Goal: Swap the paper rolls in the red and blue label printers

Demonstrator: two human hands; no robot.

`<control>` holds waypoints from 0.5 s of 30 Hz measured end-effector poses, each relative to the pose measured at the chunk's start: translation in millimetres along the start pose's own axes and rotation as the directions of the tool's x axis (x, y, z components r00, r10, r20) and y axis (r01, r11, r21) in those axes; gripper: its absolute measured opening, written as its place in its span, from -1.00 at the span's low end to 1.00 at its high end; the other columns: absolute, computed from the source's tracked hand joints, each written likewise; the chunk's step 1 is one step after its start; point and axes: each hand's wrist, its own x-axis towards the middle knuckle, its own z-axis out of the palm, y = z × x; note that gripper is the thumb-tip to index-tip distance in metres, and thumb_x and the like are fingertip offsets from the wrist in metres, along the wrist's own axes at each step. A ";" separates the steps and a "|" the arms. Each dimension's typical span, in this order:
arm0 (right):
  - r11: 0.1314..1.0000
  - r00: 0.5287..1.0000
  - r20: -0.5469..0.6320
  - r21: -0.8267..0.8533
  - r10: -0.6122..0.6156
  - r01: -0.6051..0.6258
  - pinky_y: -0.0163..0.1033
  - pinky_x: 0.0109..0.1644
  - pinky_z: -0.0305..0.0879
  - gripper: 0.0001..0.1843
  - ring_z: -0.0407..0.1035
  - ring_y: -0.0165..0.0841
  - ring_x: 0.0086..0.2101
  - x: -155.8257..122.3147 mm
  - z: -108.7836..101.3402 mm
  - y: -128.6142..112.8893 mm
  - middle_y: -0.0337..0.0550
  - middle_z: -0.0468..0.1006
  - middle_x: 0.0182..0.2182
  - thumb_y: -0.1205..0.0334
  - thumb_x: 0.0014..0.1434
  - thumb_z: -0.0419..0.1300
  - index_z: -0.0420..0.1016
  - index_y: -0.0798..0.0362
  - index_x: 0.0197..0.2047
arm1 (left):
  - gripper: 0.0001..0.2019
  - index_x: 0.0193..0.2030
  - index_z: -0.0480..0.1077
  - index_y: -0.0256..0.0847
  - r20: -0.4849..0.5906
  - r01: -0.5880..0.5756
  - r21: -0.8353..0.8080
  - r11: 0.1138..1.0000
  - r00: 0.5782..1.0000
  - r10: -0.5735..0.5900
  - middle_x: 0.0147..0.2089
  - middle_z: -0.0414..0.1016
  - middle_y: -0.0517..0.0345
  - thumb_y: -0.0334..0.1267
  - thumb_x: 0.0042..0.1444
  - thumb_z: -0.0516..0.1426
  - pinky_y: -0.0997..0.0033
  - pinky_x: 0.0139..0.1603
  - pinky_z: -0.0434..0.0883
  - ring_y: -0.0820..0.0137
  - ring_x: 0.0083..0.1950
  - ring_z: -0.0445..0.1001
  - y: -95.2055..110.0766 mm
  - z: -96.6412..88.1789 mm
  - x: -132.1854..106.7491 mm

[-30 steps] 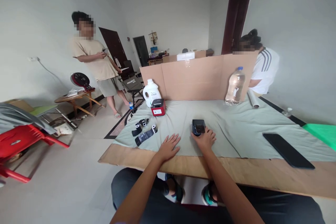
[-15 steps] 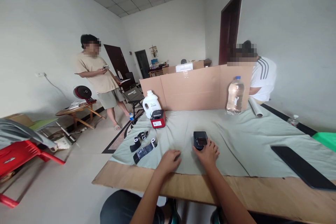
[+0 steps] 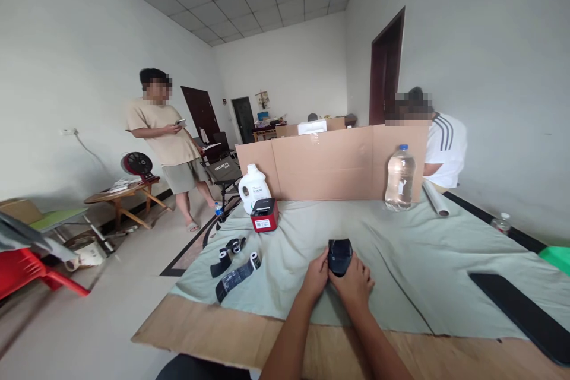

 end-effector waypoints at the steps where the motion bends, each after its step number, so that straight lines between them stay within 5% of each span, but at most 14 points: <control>1: 1.000 1.000 0.008 -0.002 0.003 -0.003 0.09 0.12 0.16 -0.13 0.27 0.09 0.15 0.1 -0.9 -0.4 0.30 0.43 0.17 -0.11 0.14 0.22 0.16 0.24 0.36 | -0.47 0.39 0.27 -0.21 -0.007 0.001 0.023 1.000 1.000 0.000 0.35 0.40 0.05 -0.30 0.31 -0.11 0.17 0.45 0.22 0.32 0.35 0.38 -1.2 -0.6 -1.5; 7: 1.000 0.999 0.035 -0.022 0.010 -0.010 0.08 0.08 0.20 -0.05 0.29 0.10 0.13 2.1 -5.8 -1.8 0.29 0.44 0.15 -0.08 0.08 0.29 0.11 0.27 0.37 | -0.44 0.22 0.36 -0.21 -0.078 0.096 0.306 0.947 0.994 -0.075 0.26 0.47 0.02 -0.52 0.05 -0.04 0.24 0.37 0.22 0.30 0.31 0.34 7.7 -7.6 -3.9; 15: 0.990 0.990 0.002 -0.026 -0.142 0.142 -0.03 -0.05 0.27 -0.22 0.41 0.09 -0.01 10.8 -10.1 4.4 0.25 0.52 -0.07 -0.10 0.07 0.30 0.27 0.28 0.19 | -0.47 0.29 0.27 -0.27 0.071 0.043 0.643 0.765 0.991 -0.115 0.22 0.46 -0.10 -0.45 0.14 0.00 0.15 0.27 0.16 0.13 0.24 0.31 28.3 -9.2 -4.1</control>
